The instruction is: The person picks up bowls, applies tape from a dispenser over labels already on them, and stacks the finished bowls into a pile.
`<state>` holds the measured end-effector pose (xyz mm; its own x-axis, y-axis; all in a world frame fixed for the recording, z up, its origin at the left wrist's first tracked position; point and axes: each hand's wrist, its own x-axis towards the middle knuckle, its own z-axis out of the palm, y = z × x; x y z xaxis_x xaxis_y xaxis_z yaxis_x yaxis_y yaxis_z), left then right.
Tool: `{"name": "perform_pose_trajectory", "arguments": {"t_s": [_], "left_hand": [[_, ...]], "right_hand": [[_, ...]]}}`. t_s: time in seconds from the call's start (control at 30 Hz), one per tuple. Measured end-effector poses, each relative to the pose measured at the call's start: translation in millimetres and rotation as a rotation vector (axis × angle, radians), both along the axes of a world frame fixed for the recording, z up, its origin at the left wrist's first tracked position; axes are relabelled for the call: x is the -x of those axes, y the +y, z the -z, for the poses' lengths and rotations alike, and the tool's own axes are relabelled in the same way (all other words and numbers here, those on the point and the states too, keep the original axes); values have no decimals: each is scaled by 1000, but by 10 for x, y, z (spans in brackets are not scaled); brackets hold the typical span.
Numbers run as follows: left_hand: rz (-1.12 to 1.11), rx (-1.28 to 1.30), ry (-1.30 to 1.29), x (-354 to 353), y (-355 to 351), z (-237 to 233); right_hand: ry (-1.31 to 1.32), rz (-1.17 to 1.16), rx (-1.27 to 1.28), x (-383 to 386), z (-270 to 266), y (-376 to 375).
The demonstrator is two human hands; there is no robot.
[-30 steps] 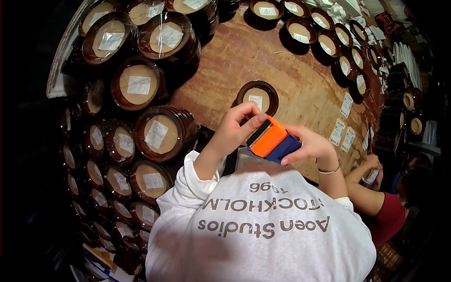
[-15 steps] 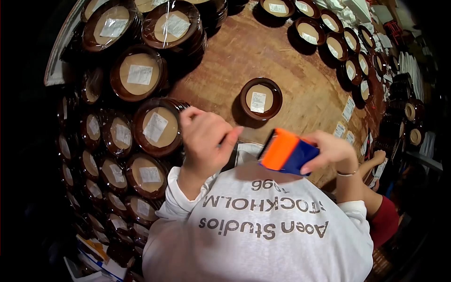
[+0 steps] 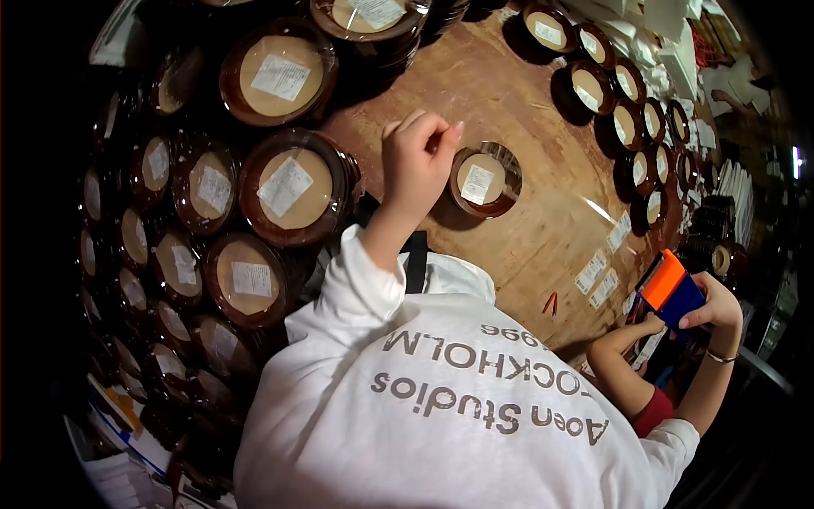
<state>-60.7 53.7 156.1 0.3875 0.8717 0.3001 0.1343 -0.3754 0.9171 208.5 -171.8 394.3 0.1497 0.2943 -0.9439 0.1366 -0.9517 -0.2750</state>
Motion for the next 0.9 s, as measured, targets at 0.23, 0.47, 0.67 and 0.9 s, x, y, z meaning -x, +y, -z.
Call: {"name": "perform_pose_trajectory", "arguments": {"t_s": [0.23, 0.47, 0.67, 0.9], "left_hand": [[-155, -30, 170, -229, -44, 1220], [-183, 184, 367, -123, -175, 1725], [-135, 283, 503, -229, -285, 1837], [-28, 223, 645, -355, -424, 1934]], "right_hand": [[-225, -197, 32, 191, 552, 591], [-220, -307, 64, 171, 1039, 1001], [-81, -308, 83, 156, 1105, 1177], [-123, -193, 99, 66, 1185, 1054]]}}
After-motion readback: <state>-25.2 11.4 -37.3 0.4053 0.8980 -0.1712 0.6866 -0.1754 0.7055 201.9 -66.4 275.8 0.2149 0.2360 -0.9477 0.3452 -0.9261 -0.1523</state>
